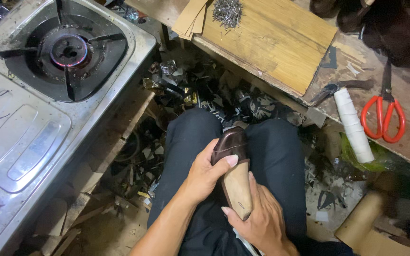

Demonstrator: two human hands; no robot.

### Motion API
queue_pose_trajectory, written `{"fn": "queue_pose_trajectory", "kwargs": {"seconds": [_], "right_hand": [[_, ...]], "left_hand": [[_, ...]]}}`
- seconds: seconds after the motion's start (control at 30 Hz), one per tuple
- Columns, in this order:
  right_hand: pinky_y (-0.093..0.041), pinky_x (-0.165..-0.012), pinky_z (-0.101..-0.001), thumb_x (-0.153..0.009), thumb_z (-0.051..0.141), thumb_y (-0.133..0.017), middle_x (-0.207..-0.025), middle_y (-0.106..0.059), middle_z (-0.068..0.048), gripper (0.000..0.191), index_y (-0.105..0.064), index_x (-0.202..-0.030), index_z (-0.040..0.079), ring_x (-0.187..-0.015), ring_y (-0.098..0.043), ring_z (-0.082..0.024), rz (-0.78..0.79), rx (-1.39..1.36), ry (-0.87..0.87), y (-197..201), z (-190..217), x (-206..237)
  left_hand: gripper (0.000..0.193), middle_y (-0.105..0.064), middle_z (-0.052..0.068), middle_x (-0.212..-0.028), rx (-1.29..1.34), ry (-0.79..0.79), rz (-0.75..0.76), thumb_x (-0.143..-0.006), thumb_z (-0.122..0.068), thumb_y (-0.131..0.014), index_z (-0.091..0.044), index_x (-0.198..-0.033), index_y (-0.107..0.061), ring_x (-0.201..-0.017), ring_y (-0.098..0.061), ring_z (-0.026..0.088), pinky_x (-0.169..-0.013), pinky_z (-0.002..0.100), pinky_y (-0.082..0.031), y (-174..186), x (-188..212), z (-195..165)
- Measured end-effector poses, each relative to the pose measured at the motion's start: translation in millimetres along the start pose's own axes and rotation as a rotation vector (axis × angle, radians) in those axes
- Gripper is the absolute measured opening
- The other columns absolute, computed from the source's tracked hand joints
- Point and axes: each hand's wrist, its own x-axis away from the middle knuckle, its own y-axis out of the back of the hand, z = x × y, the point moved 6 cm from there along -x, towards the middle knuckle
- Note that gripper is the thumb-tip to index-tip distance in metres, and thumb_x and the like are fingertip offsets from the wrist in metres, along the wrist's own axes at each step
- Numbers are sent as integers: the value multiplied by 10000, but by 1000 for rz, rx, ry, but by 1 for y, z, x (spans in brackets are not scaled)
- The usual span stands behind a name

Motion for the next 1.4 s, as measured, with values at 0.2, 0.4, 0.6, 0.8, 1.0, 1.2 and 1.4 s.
{"fn": "queue_pose_trajectory", "kwargs": {"seconds": [0.2, 0.4, 0.6, 0.8, 1.0, 1.2, 1.4], "right_hand": [[-544, -804, -470, -643, 347, -885, -1039, -669, -288, 1001, -426, -1385, -146, -932, -672, -421, -21, 25, 32, 1, 1, 0], [-542, -807, -469, -641, 348, -892, -1041, -672, -281, 1006, -427, -1388, -140, -934, -672, -422, -16, 15, 9, -1, -2, 1], [-540, -829, -477, -644, 349, -886, -1077, -666, -298, 1000, -426, -1384, -140, -959, -666, -437, -36, 21, 41, 0, -1, 1], [-539, -838, -472, -657, 365, -881, -1094, -665, -292, 1001, -422, -1392, -136, -975, -668, -431, -28, 21, 35, -1, -3, 1], [-535, -807, -473, -660, 361, -883, -1058, -660, -280, 1012, -412, -1400, -144, -934, -661, -418, 0, -11, 12, -1, -5, 1], [-538, -792, -472, -654, 346, -883, -1065, -667, -282, 997, -418, -1392, -138, -921, -660, -419, -20, -11, 17, 1, -3, 0], [-542, -793, -470, -655, 336, -883, -1064, -666, -285, 1006, -410, -1400, -146, -917, -663, -418, -36, -20, 41, 4, -1, -2]], "left_hand": [[408, -696, 24, -1065, 13, -6, 8, -920, -215, -710, -30, -1274, -621, -963, -627, 95, -886, 273, -513, -1, 0, -1], [420, -693, 26, -1051, -9, 10, -1, -914, -226, -712, -34, -1277, -623, -945, -624, 96, -867, 274, -513, -1, 0, -1], [418, -690, 23, -1065, 4, 1, 6, -918, -230, -711, -34, -1277, -622, -964, -621, 93, -887, 271, -510, -1, -1, 0], [406, -686, 24, -1057, 18, 0, 8, -919, -224, -714, -31, -1265, -623, -962, -617, 99, -884, 277, -508, -1, -1, 2], [402, -688, 23, -1059, 2, 11, 7, -919, -225, -708, -32, -1262, -623, -968, -622, 95, -891, 270, -508, -1, -3, 1], [407, -692, 28, -1059, -5, 26, -1, -920, -214, -704, -28, -1272, -624, -959, -624, 98, -883, 276, -510, -2, -4, 2], [407, -692, 23, -1075, 24, 29, 8, -928, -198, -695, -32, -1291, -618, -965, -623, 93, -892, 275, -511, -4, -7, 3]]}}
